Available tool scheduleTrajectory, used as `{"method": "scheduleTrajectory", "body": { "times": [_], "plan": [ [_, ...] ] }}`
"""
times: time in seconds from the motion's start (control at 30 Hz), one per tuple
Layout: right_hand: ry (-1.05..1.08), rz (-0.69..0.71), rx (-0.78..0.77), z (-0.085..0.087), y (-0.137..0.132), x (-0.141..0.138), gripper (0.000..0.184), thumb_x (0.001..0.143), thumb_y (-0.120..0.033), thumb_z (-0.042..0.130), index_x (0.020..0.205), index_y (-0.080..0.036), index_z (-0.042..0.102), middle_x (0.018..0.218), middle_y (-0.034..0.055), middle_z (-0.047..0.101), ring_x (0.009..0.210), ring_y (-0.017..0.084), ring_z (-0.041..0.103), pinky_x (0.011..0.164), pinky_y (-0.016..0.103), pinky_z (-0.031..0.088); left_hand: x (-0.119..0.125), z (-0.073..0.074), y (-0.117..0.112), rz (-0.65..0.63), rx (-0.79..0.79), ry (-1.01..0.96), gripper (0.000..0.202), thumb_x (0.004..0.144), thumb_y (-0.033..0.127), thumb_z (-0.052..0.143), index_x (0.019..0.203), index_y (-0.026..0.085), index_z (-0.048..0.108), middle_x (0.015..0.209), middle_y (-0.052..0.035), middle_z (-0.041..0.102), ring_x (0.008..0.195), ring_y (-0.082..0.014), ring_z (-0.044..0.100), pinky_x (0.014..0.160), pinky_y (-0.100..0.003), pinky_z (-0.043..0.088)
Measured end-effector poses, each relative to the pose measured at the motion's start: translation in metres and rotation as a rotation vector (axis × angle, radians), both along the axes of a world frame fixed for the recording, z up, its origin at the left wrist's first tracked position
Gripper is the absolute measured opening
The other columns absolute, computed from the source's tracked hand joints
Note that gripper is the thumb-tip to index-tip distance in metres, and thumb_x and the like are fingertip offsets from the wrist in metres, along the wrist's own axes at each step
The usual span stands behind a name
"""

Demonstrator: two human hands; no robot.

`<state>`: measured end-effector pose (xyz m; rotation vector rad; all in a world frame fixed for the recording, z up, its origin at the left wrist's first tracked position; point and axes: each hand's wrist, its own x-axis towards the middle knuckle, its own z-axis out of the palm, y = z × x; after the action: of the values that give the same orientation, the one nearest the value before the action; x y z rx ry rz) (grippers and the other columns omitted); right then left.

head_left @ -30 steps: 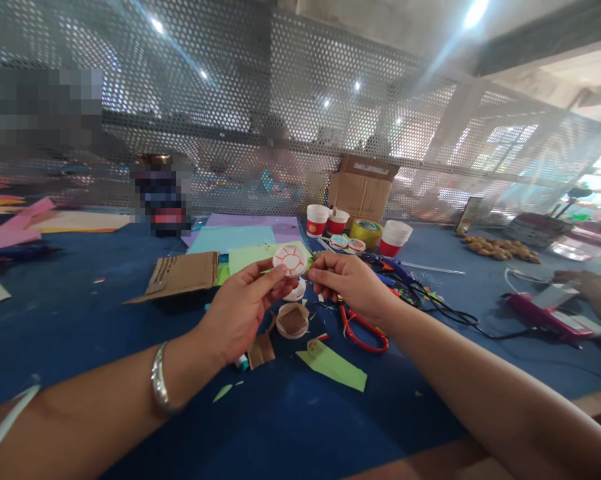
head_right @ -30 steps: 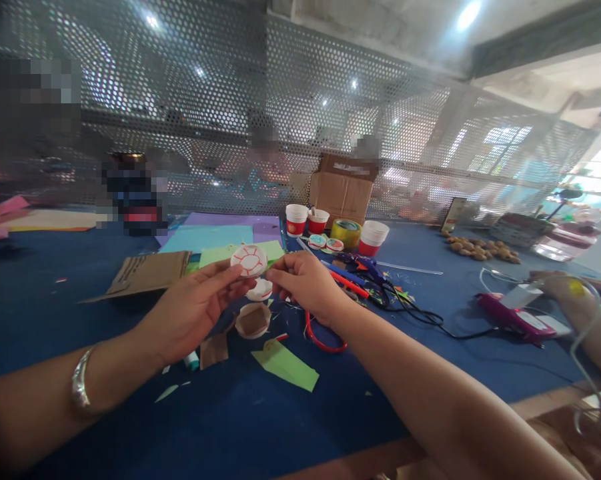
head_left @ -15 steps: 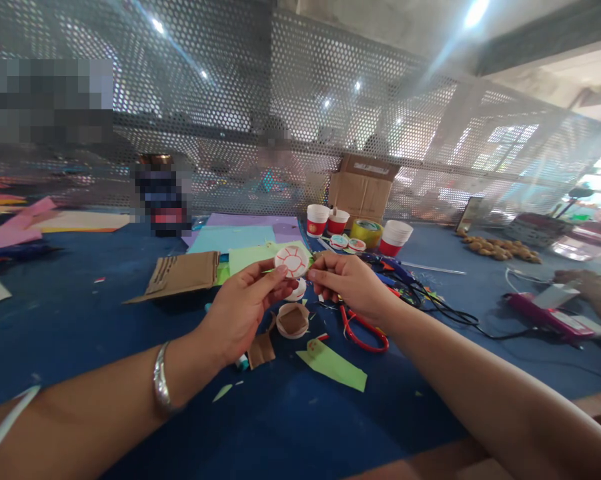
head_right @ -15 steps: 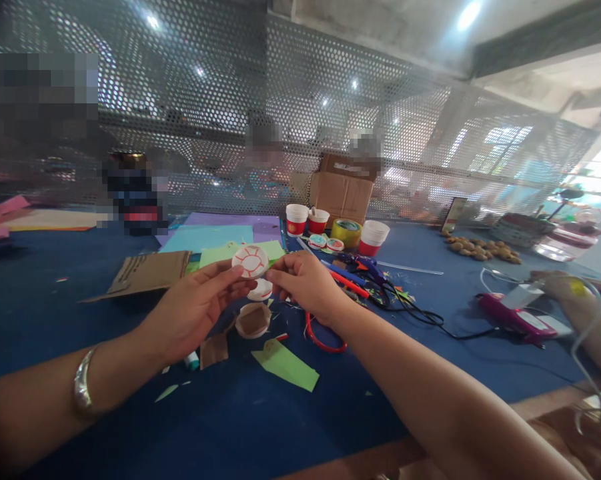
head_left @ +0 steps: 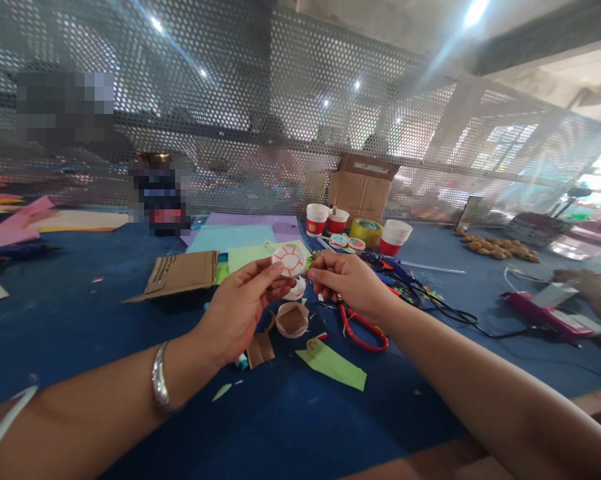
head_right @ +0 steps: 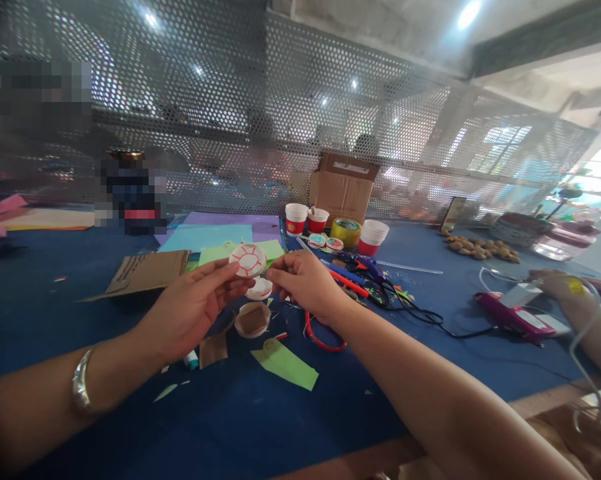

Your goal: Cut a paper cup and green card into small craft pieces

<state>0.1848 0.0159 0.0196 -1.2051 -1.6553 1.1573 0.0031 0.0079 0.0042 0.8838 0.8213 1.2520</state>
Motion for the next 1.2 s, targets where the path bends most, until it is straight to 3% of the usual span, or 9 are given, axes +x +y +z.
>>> {"method": "scheduleTrajectory", "body": {
  "times": [0.6,0.97,1.2],
  "plan": [
    [-0.011,0.008,0.016,-0.0012,0.0004,-0.0006,0.017,0.086,-0.028,0.061,0.074,-0.018,0.058,0.061,-0.0036,0.060,0.049,0.007,0.049,0.046,0.019,0.033,0.0010,0.0006,-0.0007,0.008,0.004,-0.011,0.025,0.085,0.013,0.071,0.110,0.010,0.068,0.103,-0.0105,0.074,0.088,-0.0158,0.070,0.084,-0.027,0.054],
    [-0.013,-0.003,0.011,-0.0021,0.0006,0.0001,0.017,0.086,-0.028,0.063,0.074,-0.018,0.059,0.061,-0.0034,0.060,0.050,0.007,0.049,0.046,0.019,0.033,0.0004,0.0006,-0.0002,0.036,0.028,-0.018,0.023,0.082,0.016,0.074,0.104,0.012,0.071,0.101,-0.0093,0.076,0.084,-0.0148,0.070,0.084,-0.027,0.054],
    [-0.034,-0.010,0.023,-0.0028,0.0016,0.0001,0.014,0.086,-0.027,0.061,0.076,-0.017,0.059,0.061,-0.0031,0.059,0.049,0.007,0.049,0.046,0.019,0.035,0.0018,0.0046,0.0001,-0.002,-0.009,-0.030,0.020,0.087,0.013,0.068,0.106,0.011,0.069,0.105,-0.0100,0.075,0.088,-0.0151,0.070,0.087,-0.027,0.054]
  ]
}}
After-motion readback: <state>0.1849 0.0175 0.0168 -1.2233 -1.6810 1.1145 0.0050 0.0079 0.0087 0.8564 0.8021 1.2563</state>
